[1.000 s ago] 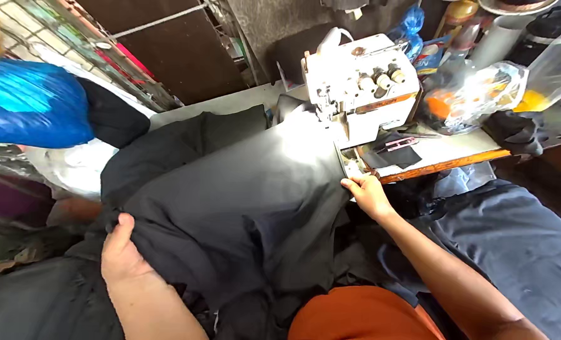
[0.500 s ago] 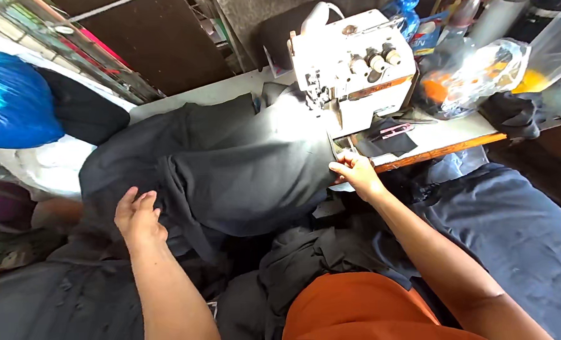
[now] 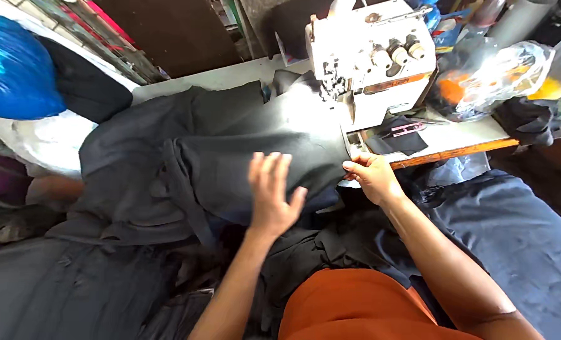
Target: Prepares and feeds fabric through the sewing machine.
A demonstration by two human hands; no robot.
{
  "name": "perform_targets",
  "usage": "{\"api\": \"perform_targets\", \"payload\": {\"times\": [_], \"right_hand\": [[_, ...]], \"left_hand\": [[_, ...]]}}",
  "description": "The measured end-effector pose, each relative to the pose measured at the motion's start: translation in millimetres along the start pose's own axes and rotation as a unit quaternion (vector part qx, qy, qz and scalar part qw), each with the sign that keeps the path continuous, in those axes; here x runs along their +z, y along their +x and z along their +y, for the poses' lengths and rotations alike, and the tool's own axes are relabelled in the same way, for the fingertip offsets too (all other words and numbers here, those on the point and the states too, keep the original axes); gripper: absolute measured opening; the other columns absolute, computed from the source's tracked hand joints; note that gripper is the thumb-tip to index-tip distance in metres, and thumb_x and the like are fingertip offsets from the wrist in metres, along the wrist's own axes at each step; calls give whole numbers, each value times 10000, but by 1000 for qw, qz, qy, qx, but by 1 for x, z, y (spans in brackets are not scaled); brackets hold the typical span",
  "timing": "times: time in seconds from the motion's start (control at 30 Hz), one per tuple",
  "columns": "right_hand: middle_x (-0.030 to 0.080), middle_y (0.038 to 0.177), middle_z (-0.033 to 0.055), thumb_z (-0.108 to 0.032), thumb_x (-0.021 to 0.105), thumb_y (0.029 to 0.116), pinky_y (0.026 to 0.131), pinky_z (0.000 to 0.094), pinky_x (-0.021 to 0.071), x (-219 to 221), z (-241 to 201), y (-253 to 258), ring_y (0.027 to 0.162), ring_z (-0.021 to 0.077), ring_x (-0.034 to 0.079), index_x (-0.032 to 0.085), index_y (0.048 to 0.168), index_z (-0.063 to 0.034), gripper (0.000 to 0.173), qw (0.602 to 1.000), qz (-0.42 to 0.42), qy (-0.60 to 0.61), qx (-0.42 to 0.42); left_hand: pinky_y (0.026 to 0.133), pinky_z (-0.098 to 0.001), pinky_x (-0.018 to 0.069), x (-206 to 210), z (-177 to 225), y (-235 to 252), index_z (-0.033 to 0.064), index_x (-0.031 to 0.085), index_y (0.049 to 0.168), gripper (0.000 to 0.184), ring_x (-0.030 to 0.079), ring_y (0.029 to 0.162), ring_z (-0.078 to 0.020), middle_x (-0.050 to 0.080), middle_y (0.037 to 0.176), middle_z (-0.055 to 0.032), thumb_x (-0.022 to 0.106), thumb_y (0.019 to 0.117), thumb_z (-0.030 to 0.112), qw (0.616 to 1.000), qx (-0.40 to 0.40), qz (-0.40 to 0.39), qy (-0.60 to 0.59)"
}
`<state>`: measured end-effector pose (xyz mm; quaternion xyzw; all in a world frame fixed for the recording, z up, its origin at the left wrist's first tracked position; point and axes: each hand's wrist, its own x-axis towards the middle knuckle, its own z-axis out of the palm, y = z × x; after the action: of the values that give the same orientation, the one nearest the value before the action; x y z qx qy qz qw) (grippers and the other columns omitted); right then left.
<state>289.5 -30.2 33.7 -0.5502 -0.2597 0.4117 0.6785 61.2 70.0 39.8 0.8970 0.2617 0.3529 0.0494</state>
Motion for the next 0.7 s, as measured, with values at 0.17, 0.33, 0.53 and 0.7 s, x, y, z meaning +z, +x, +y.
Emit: {"api": "perform_targets", "payload": {"times": [0.17,0.33,0.53,0.7], "right_hand": [[682,757,48,75,632,926,656,263,600,-6,6,-11,635,107,663,649,921,5,72,1000,-4,16,-22],[683,782,26,39,660,914,678,281,613,-6,15,11,676,107,682,640,1029,-16,129,994,14,-29,-106],[714,906,24,-53,665,949,680,224,576,-1,-11,57,708,37,651,701,1179,-33,234,944,28,-191,-269],[731,946,115,-25,606,981,771,379,589,12,-38,68,820,186,701,770,1109,-45,209,876,48,-366,-310]], "left_hand": [[1142,-763,173,84,28,15,239,439,1548,751,212,1522,-497,335,1646,-160,737,874,382,990,113,-61,57],[1106,-812,191,80,19,42,268,523,1515,801,296,1521,-418,448,1601,-63,647,819,-110,989,114,-58,75],[1150,-745,195,58,28,95,59,647,1359,447,469,1405,-427,584,1442,-190,566,936,-62,990,75,-56,102],[1131,-809,70,41,22,159,104,539,1480,524,294,1515,-409,425,1589,-160,493,976,-36,965,-37,-241,99]]}}
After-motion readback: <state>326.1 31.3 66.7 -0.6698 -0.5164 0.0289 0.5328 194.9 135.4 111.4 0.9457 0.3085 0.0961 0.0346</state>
